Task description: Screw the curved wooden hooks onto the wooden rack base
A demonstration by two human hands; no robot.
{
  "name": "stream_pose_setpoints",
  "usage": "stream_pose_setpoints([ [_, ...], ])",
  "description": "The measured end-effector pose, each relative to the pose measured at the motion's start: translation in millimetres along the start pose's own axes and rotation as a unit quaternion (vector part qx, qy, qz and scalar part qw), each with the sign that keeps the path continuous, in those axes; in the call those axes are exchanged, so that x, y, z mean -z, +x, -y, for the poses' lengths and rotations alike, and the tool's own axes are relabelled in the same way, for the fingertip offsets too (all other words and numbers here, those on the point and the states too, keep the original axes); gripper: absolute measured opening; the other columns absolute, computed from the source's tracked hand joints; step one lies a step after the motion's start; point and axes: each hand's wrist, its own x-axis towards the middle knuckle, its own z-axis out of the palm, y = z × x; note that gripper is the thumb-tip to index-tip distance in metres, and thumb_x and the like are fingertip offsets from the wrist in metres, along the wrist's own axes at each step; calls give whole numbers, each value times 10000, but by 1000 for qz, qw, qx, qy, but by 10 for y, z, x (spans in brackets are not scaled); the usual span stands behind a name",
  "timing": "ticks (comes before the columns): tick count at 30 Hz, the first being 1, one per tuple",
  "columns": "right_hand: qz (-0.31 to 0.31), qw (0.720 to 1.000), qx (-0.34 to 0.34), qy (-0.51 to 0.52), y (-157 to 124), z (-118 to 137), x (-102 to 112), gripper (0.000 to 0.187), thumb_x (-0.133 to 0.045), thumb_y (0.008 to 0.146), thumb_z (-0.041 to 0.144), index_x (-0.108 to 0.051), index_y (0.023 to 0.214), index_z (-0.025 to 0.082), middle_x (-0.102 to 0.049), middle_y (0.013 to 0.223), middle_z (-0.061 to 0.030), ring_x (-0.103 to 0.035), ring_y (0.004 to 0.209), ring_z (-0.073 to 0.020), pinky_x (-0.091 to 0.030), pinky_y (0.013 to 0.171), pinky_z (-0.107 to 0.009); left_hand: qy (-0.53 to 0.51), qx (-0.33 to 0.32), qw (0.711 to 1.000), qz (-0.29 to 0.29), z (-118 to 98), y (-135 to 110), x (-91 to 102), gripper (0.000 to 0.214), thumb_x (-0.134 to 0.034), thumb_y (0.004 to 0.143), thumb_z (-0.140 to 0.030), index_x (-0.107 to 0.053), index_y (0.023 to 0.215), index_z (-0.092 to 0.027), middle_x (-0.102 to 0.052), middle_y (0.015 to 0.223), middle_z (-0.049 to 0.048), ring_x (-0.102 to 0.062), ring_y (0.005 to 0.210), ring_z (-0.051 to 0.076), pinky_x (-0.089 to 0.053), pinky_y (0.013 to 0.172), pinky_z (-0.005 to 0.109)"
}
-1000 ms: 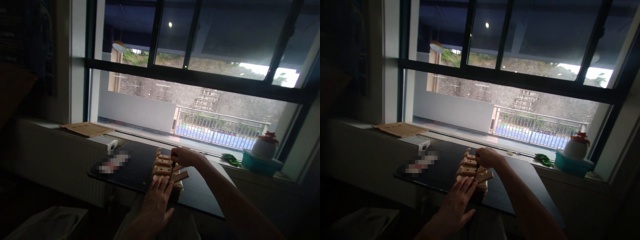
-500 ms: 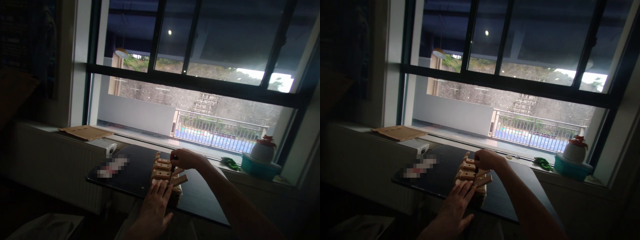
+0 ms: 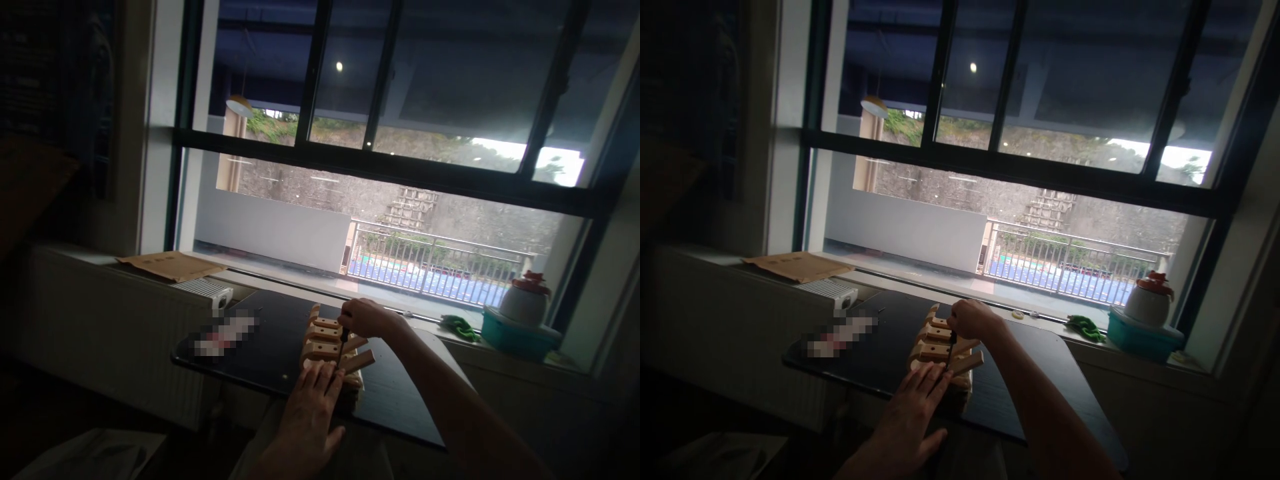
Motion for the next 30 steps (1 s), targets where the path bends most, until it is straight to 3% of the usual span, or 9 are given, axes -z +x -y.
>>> stream_pose_setpoints([
  [7, -4, 998, 54, 34, -72, -42, 79, 245, -482, 917, 337, -600, 1031, 154, -629, 935, -32, -601, 794, -140, -501, 726, -336, -2, -2, 1000, -3, 40, 12, -58, 776, -606, 715, -335, -311, 1423, -216, -270, 1506, 82, -190, 1374, 301, -137, 1128, 456],
  [19, -10, 1000, 13, 19, 25, -59, -6, 265, -505, 905, 345, -582, 1065, 149, -605, 1043, -58, -597, 878, -165, -503, 766, -361, -10, 5, 1000, 10, 10, 13, -13, 770, -594, 721, -331, -304, 1425, -213, -250, 1513, 79, -171, 1381, 297, -118, 1132, 452],
  [30, -5, 998, 50, 50, -9, -139, -7, 252, -495, 910, 352, -606, 993, 141, -629, 926, -32, -605, 792, -142, -505, 724, -333, -19, 20, 999, 27, -31, 1, 58, 772, -590, 711, -343, -317, 1419, -201, -260, 1508, 90, -178, 1379, 297, -115, 1132, 441],
])
